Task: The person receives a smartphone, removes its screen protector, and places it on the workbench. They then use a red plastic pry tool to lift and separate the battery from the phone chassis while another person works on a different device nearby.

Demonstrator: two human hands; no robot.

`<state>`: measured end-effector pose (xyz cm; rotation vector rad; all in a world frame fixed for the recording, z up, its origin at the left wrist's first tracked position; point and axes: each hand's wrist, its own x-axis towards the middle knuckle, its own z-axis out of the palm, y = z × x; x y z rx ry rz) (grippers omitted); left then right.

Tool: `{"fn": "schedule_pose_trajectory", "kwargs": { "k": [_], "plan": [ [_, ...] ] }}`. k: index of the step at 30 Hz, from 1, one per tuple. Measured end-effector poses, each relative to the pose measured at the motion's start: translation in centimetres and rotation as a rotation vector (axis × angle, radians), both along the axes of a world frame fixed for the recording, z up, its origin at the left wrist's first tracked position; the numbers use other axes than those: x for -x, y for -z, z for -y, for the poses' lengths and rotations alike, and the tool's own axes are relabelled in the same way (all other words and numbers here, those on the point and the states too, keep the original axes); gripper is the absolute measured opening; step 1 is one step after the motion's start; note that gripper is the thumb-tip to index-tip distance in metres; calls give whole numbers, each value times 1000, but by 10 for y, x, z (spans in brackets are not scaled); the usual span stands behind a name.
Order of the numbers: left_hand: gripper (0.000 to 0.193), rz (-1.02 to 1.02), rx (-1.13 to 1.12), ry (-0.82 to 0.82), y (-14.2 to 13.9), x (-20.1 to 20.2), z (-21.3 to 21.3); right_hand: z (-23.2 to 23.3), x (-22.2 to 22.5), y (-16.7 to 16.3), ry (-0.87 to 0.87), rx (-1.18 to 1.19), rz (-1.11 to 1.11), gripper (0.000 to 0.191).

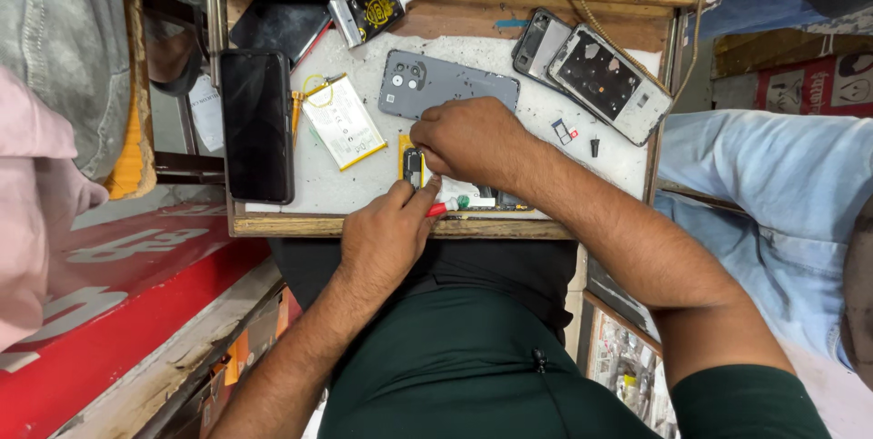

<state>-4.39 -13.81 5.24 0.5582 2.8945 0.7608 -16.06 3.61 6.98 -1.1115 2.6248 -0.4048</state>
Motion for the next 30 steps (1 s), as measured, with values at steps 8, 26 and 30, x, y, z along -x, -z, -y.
{"fn": "schedule_pose_trajectory", "kwargs": {
  "k": [8, 26, 30],
  "plan": [
    [49, -27, 2, -10, -6, 0, -1, -5, -2, 4, -11, 35, -25, 17],
    [47, -22, 3, -15, -1, -3, -3, -10, -5, 5, -76, 72, -52, 16],
    [46, -42, -2, -17, -2, -4, -3, -10, -5, 8, -82, 72, -88, 15]
  ]
}}
